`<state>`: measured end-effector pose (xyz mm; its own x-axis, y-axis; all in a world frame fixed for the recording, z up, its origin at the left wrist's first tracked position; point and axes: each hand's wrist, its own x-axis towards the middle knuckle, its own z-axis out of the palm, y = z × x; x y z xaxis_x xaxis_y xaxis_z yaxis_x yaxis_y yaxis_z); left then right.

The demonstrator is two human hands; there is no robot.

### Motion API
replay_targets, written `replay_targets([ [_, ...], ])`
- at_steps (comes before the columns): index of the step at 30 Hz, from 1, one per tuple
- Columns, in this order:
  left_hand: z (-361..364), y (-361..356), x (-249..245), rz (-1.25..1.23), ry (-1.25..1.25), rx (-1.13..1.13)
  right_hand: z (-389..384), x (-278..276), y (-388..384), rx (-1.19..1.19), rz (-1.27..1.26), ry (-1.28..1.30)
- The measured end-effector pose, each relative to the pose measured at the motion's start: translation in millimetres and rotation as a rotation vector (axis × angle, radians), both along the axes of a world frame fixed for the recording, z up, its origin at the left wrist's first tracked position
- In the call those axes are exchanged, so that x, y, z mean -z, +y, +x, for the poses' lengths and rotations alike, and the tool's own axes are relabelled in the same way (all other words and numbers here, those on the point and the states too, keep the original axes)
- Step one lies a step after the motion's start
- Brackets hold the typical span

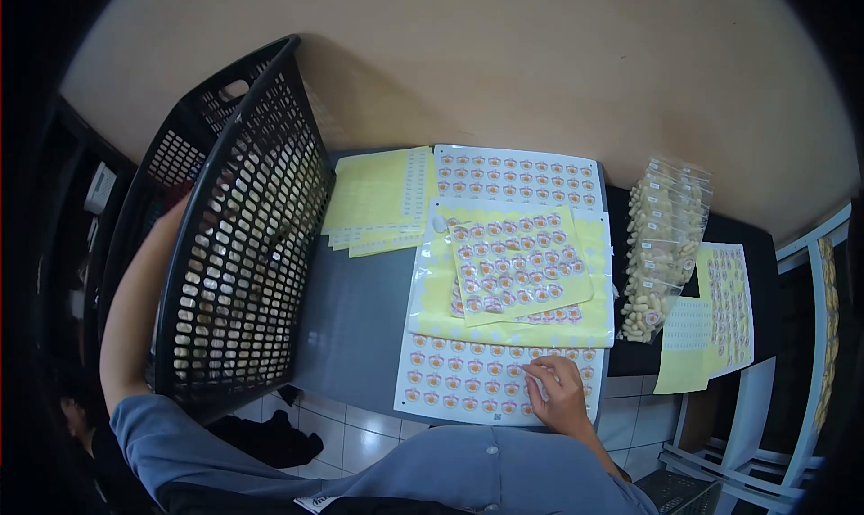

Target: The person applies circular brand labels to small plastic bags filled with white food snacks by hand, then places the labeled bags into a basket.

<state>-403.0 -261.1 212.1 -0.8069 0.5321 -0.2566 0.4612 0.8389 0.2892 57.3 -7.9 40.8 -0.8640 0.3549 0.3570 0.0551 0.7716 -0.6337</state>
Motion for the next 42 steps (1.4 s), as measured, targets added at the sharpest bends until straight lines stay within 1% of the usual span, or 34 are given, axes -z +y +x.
replay_targets([
  [4, -10.3, 41.1, 42.4, 0.013, -0.097, -0.042, -12.7, -1.6, -7.1, -0.006, -0.002, -0.011],
  [7, -18.9, 48.4, 53.5, 0.026, -0.135, -0.073, -21.4, -7.8, -9.7, 0.016, -0.009, 0.008],
  [12, -28.4, 43.0, 56.0, 0.052, -0.179, -0.112, -24.9, -10.5, -12.2, 0.048, 0.002, 0.007],
  [14, -30.7, 38.3, 54.2, 0.06, -0.193, -0.126, -24.8, -8.9, -15.9, 0.085, -0.031, 0.015],
  [26, -34.5, 37.4, 58.3, 0.098, -0.232, -0.177, -16.7, -4.7, -18.1, 0.109, -0.017, 0.002],
  [42, -42.2, 22.8, 51.9, 0.14, -0.284, -0.25, -12.2, 4.8, -18.4, 0.178, -0.021, -0.005],
])
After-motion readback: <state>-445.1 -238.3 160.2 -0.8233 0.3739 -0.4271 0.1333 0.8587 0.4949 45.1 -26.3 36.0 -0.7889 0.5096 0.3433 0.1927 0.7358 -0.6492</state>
